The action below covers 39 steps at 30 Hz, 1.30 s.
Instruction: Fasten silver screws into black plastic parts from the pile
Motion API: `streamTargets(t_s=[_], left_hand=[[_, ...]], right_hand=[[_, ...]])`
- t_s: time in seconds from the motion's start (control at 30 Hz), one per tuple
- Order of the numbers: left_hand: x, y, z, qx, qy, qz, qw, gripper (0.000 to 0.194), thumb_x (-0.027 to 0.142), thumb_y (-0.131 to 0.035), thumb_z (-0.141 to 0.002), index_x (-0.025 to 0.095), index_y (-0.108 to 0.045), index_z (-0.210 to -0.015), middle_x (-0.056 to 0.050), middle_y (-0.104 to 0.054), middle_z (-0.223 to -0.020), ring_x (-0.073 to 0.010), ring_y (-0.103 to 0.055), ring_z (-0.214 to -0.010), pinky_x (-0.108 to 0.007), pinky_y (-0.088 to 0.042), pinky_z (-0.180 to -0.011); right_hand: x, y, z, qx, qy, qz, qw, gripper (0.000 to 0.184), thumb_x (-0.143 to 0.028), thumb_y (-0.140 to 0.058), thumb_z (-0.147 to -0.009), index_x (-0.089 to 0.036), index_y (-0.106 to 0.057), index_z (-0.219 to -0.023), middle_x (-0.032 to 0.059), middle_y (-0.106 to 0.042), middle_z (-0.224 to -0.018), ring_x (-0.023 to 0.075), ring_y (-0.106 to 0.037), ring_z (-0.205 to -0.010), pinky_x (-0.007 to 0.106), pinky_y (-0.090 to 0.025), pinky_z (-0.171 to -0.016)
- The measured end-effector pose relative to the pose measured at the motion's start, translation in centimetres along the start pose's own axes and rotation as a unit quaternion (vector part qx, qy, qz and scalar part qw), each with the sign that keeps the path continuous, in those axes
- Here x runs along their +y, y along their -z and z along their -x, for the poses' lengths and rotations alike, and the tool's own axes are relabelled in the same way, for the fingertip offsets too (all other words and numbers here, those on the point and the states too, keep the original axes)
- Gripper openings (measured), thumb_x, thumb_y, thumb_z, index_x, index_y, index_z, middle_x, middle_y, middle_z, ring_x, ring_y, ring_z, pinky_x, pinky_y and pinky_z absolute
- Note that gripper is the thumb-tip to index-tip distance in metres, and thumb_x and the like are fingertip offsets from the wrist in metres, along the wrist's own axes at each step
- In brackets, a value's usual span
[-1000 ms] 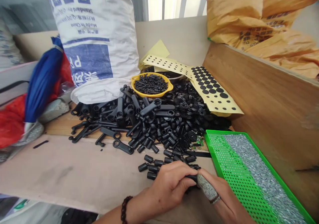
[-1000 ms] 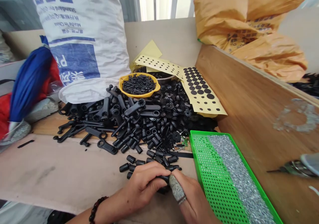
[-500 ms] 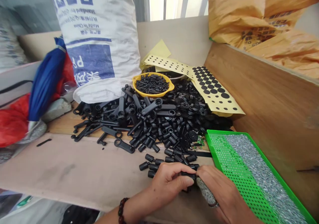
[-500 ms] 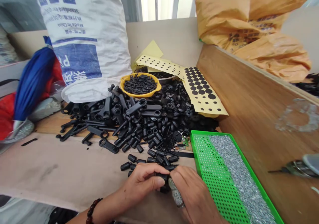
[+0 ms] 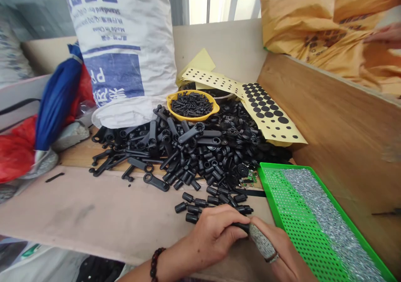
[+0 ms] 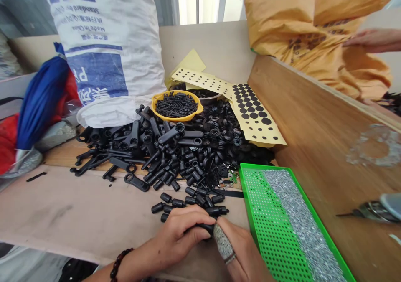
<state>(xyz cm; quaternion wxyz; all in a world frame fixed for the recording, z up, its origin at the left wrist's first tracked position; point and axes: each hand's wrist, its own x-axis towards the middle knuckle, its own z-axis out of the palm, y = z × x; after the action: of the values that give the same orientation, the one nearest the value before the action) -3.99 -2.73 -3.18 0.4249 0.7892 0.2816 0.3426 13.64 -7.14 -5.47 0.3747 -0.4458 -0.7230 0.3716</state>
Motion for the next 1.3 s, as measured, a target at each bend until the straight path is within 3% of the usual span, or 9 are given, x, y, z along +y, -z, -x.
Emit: streamTargets(t_s=[0.13, 0.37, 0.57, 0.7, 0.77, 0.87, 0.93, 1.03, 1.3], left_hand=[[-0.3, -0.7, 0.4, 0.018, 0.0, 0.005, 1.0, 0.022, 0.021, -0.051, -0.089, 0.008, -0.068, -0.095, -0.011, -0.07, -0.082, -0.017, -0.064, -0.075, -0.023, -0.05, -0.07], [-0.3, -1.6, 1.4, 0.042, -0.084, -0.052, 0.994, 0.023, 0.015, -0.046, -0.089, 0.002, -0.063, -0.096, -0.016, -0.068, -0.081, -0.0198, -0.062, -0.076, -0.026, -0.05, -0.069], [-0.2, -0.3, 1.2, 0.0, 0.071, 0.034, 0.997, 0.026, 0.027, -0.053, -0.088, 0.009, -0.068, -0.1, -0.012, -0.07, -0.087, -0.0181, -0.064, -0.078, -0.024, -0.048, -0.071], [-0.9, 0.1, 1.4, 0.003, 0.145, 0.086, 0.986, 0.032, 0.035, -0.055, -0.086, 0.011, -0.071, -0.099, -0.011, -0.072, -0.087, -0.0197, -0.065, -0.079, -0.026, -0.046, -0.071], [-1.0, 0.1, 1.6, 0.012, 0.154, 0.097, 0.983, 0.031, 0.035, -0.057, -0.084, 0.011, -0.072, -0.098, -0.01, -0.072, -0.086, -0.0198, -0.064, -0.078, -0.026, -0.046, -0.07], [-0.8, 0.0, 1.5, 0.021, 0.128, 0.096, 0.987, 0.026, 0.03, -0.058, -0.084, 0.011, -0.072, -0.097, -0.01, -0.072, -0.087, -0.0189, -0.065, -0.08, -0.025, -0.047, -0.073], [-0.5, 0.0, 1.4, 0.022, 0.096, 0.091, 0.991, 0.024, 0.027, -0.057, -0.085, 0.011, -0.072, -0.098, -0.011, -0.071, -0.088, -0.0183, -0.065, -0.081, -0.024, -0.047, -0.075], [-0.4, 0.0, 1.3, 0.021, 0.06, 0.087, 0.994, 0.025, 0.026, -0.055, -0.087, 0.01, -0.071, -0.099, -0.012, -0.071, -0.089, -0.0182, -0.065, -0.082, -0.024, -0.048, -0.075], [-0.5, -0.8, 2.0, 0.049, 0.12, 0.121, 0.984, 0.033, 0.038, -0.054, -0.088, 0.012, -0.072, -0.093, -0.007, -0.069, -0.068, -0.0145, -0.062, -0.059, -0.022, -0.048, -0.059]], right_hand=[[-0.1, -0.4, 0.0, 0.026, 0.035, 0.009, 0.999, 0.028, -0.036, -0.031, -0.094, -0.021, -0.049, -0.08, 0.0008, -0.056, -0.065, 0.0151, -0.055, -0.054, 0.023, -0.044, -0.05], [0.9, -0.8, 1.6, 0.009, -0.027, -0.01, 1.0, 0.032, -0.037, -0.031, -0.093, -0.02, -0.05, -0.074, -0.0003, -0.053, -0.061, 0.0147, -0.051, -0.053, 0.023, -0.043, -0.051], [0.5, -0.5, 0.9, 0.012, 0.057, 0.038, 0.998, 0.021, -0.03, -0.033, -0.092, -0.022, -0.053, -0.091, 0.0016, -0.059, -0.073, 0.0166, -0.058, -0.064, 0.023, -0.045, -0.058], [0.9, -1.4, 0.9, 0.056, 0.059, 0.085, 0.993, 0.022, -0.025, -0.032, -0.09, -0.023, -0.054, -0.09, 0.0031, -0.059, -0.074, 0.0193, -0.058, -0.068, 0.027, -0.046, -0.066], [1.2, -1.5, 1.0, 0.055, 0.065, 0.098, 0.992, 0.02, -0.023, -0.035, -0.088, -0.023, -0.055, -0.092, 0.004, -0.06, -0.076, 0.02, -0.059, -0.071, 0.028, -0.047, -0.069], [1.7, -1.1, 1.1, -0.022, 0.049, 0.047, 0.997, 0.021, -0.023, -0.035, -0.089, -0.021, -0.054, -0.099, 0.0036, -0.061, -0.081, 0.0188, -0.06, -0.073, 0.024, -0.048, -0.065], [1.9, -0.9, 1.2, -0.049, 0.013, 0.002, 0.999, 0.019, -0.026, -0.034, -0.09, -0.021, -0.053, -0.09, 0.0009, -0.059, -0.075, 0.0164, -0.058, -0.065, 0.021, -0.046, -0.056], [1.7, -0.8, 1.1, -0.037, -0.043, -0.016, 0.998, 0.023, -0.029, -0.035, -0.091, -0.021, -0.049, -0.074, -0.0017, -0.054, -0.064, 0.014, -0.054, -0.055, 0.02, -0.043, -0.05], [0.5, -0.7, 0.9, 0.015, 0.093, 0.09, 0.991, 0.012, -0.021, -0.041, -0.086, -0.021, -0.053, -0.087, 0.0031, -0.06, -0.072, 0.0175, -0.059, -0.064, 0.024, -0.046, -0.058]])
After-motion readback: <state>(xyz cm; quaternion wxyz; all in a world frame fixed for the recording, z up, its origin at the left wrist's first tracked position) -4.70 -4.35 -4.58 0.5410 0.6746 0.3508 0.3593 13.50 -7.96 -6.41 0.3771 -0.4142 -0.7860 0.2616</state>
